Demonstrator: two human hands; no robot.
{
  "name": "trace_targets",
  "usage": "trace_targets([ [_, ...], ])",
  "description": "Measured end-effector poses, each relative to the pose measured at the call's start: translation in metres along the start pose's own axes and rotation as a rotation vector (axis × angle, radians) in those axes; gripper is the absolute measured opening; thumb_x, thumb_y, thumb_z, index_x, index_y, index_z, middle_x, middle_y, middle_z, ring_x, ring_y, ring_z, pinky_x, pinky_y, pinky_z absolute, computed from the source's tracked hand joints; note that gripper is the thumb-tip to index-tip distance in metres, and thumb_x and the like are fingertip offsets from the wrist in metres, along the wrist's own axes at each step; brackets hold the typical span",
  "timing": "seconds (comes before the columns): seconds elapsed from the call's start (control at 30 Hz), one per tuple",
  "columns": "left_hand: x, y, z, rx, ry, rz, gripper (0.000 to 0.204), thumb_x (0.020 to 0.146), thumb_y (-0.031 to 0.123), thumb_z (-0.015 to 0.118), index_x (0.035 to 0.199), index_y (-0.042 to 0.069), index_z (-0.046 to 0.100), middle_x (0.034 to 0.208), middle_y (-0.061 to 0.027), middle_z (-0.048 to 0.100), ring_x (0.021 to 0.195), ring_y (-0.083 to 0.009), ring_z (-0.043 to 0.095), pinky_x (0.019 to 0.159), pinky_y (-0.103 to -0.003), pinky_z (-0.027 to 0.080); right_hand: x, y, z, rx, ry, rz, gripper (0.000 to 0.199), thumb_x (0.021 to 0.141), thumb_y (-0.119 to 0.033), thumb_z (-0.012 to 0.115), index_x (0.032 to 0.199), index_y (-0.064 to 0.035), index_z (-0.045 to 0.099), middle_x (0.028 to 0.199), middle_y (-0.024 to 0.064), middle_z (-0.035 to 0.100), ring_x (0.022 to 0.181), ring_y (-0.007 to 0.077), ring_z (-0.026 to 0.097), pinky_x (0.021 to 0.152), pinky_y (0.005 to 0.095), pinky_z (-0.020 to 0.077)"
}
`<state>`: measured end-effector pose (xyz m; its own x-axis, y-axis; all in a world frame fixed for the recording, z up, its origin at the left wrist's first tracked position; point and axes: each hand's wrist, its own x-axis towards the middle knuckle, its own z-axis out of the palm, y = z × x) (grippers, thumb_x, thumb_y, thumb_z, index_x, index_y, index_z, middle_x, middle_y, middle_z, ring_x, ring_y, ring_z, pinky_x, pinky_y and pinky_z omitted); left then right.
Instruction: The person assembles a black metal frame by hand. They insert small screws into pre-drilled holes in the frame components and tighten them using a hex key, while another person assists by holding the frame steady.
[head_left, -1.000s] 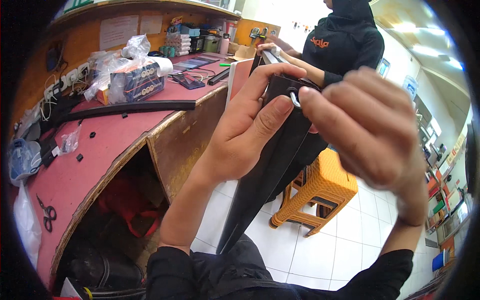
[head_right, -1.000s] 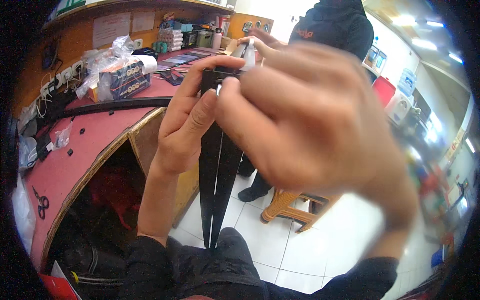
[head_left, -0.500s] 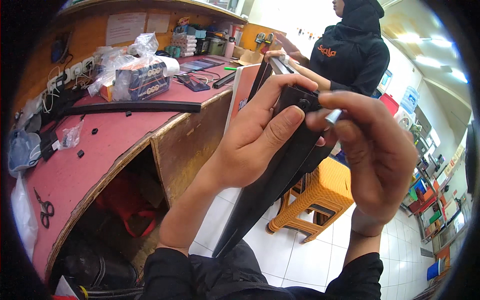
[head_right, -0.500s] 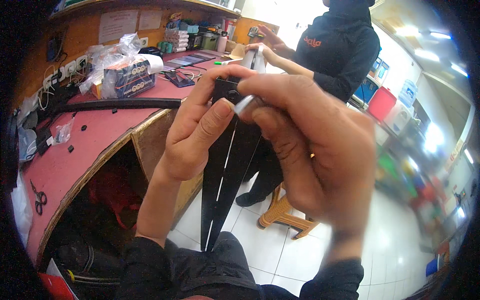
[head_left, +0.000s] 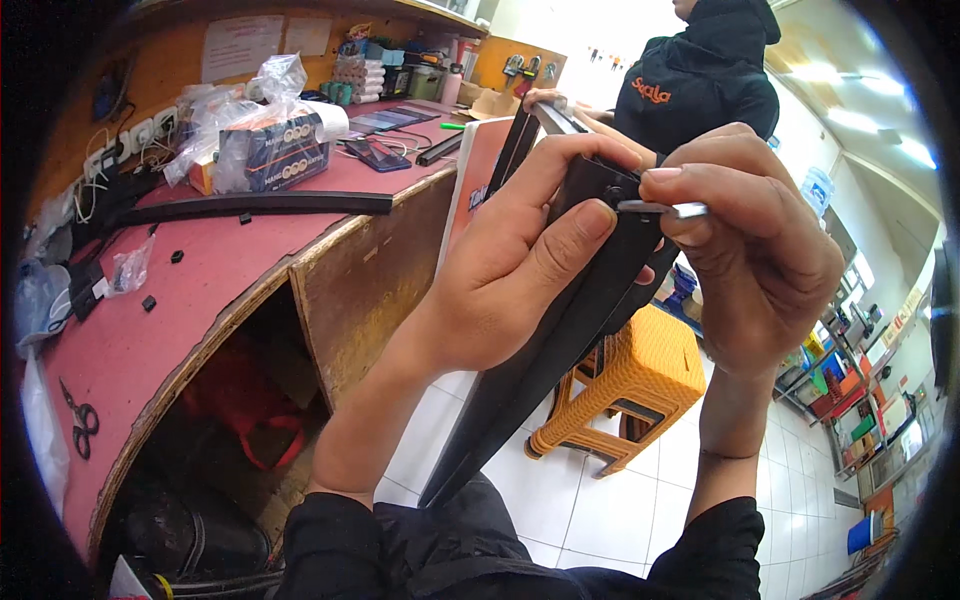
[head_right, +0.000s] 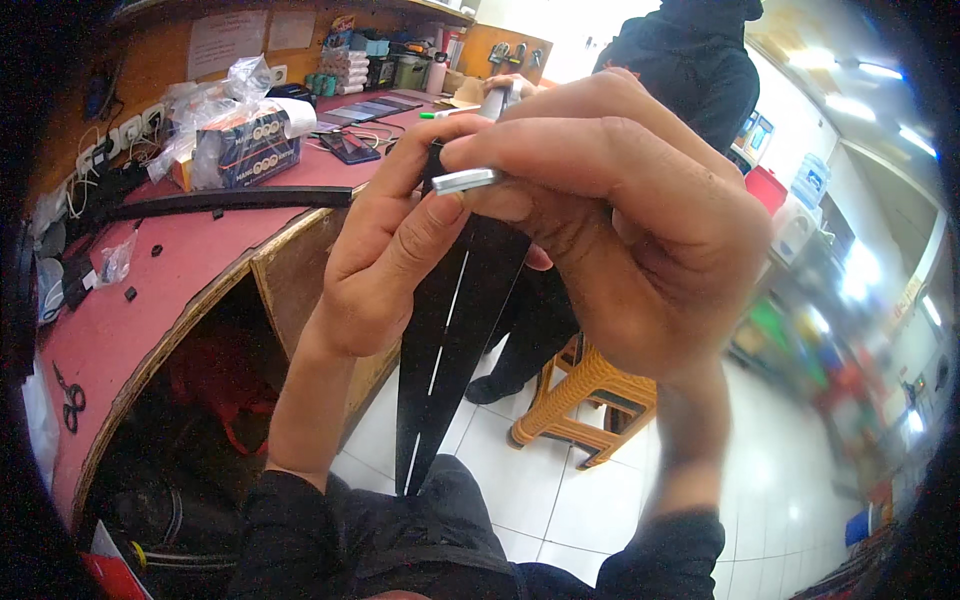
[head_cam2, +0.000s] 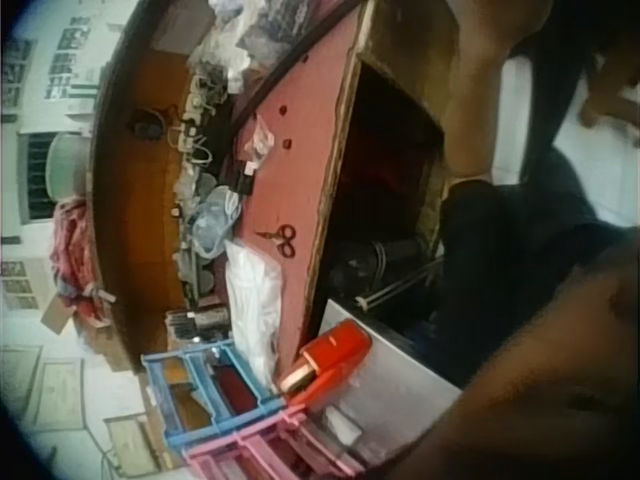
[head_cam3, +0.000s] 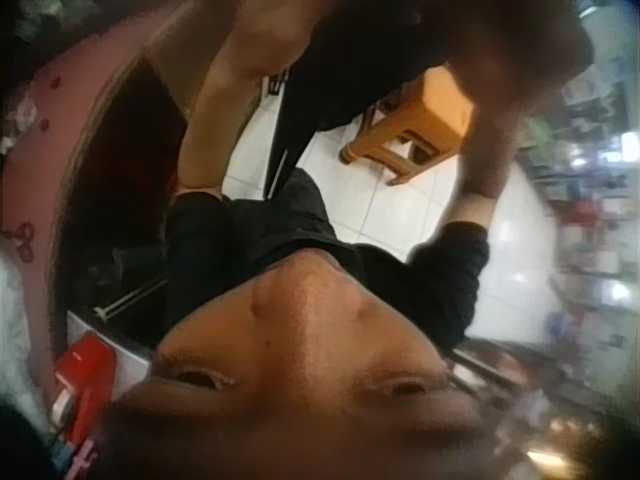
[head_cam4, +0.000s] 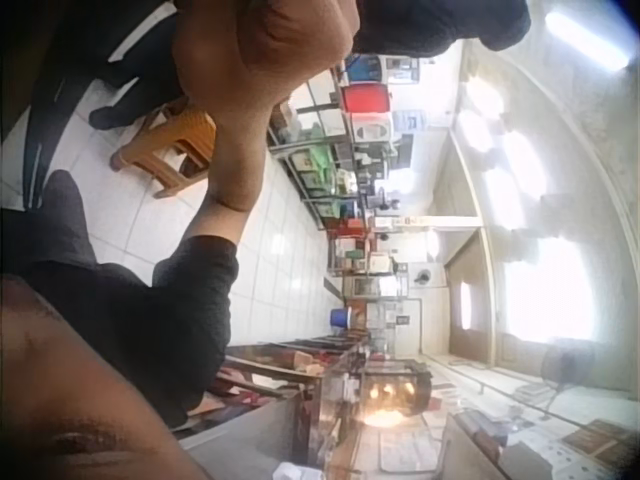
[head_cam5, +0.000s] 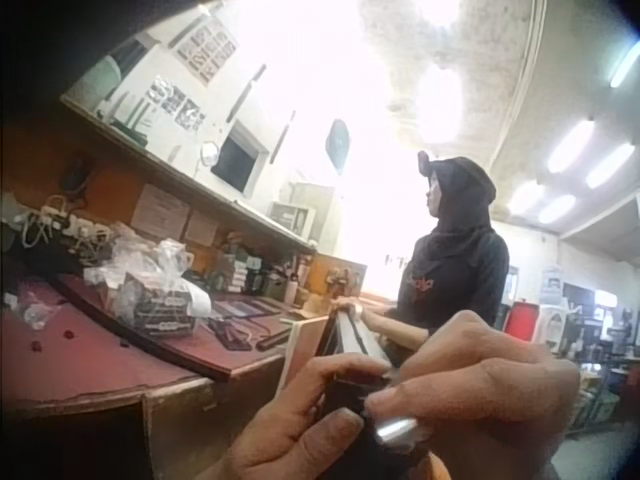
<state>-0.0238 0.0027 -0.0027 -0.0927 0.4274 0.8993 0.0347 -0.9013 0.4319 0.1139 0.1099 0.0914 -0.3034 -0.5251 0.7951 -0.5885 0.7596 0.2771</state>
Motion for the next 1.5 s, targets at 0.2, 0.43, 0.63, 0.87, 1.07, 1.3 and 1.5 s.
trace_targets([
  [0.2,-0.003,0.008,0.001,0.097,0.021,-0.043,0.052,0.110,0.020,0.049,0.154,-0.003,0.033,0.140,-0.0116,0.055,0.131,-0.0166,0.054,0.110,-0.029,0.045,0.006,-0.001,0.000,-0.142,-0.029,-0.129,0.017,0.089,-0.006,0.075,0.103,0.0026,0.075,0.093,0.0132,0.071,0.083,0.0203,0.065,0.073,0.0284,0.0502],
  [0.43,-0.003,0.001,0.002,0.132,0.069,0.032,0.047,0.111,0.021,0.051,0.150,-0.001,0.038,0.137,-0.0108,0.055,0.121,-0.0154,0.059,0.102,-0.029,0.048,0.010,-0.009,0.003,-0.233,-0.080,-0.163,0.021,0.082,-0.002,0.079,0.101,0.0020,0.075,0.090,0.0121,0.070,0.079,0.0211,0.065,0.068,0.0290,0.0498],
  [0.63,-0.015,0.001,0.006,0.965,0.367,0.331,0.049,0.100,0.023,0.070,0.141,0.001,0.055,0.130,-0.0135,0.060,0.117,-0.0187,0.061,0.100,-0.030,0.048,0.005,-0.004,0.010,-0.267,-0.033,-0.253,0.024,0.076,-0.004,0.086,0.097,-0.0011,0.074,0.088,0.0100,0.069,0.077,0.0209,0.063,0.067,0.0305,0.0490],
  [0.87,-0.005,-0.001,-0.010,1.126,0.359,0.723,0.030,0.090,0.022,0.083,0.114,0.006,0.073,0.113,-0.0107,0.062,0.103,-0.0210,0.062,0.090,-0.033,0.051,-0.004,0.002,0.014,-0.172,0.009,-0.224,0.027,0.076,-0.010,0.089,0.097,-0.0028,0.073,0.090,0.0101,0.068,0.081,0.0209,0.062,0.070,0.0310,0.0485],
  [1.07,0.006,0.011,-0.013,1.305,0.247,0.783,0.020,0.087,0.017,0.082,0.100,0.004,0.076,0.102,-0.0104,0.067,0.100,-0.0257,0.062,0.088,-0.037,0.050,0.006,-0.002,0.002,0.028,0.001,-0.043,0.036,0.074,-0.011,0.090,0.105,-0.0019,0.075,0.093,0.0120,0.069,0.084,0.0238,0.064,0.075,0.0306,0.0497],
  [1.3,0.008,0.013,-0.002,1.370,0.331,0.830,0.017,0.081,0.012,0.081,0.098,0.009,0.079,0.096,-0.0014,0.072,0.093,-0.0237,0.059,0.084,-0.034,0.045,0.026,-0.017,-0.016,-0.093,-0.195,-0.193,0.031,0.071,-0.007,0.080,0.100,0.0015,0.080,0.085,0.0120,0.067,0.073,0.0217,0.062,0.063,0.0312,0.0459],
  [1.5,0.003,0.005,-0.004,1.329,0.332,0.767,0.018,0.082,0.009,0.077,0.099,0.002,0.077,0.099,-0.0095,0.070,0.095,-0.0290,0.058,0.085,-0.038,0.046,0.042,0.005,-0.027,0.295,-0.485,-0.193,0.023,0.079,-0.008,0.076,0.099,0.0021,0.078,0.083,0.0114,0.064,0.071,0.0247,0.061,0.063,0.0334,0.0455],
])
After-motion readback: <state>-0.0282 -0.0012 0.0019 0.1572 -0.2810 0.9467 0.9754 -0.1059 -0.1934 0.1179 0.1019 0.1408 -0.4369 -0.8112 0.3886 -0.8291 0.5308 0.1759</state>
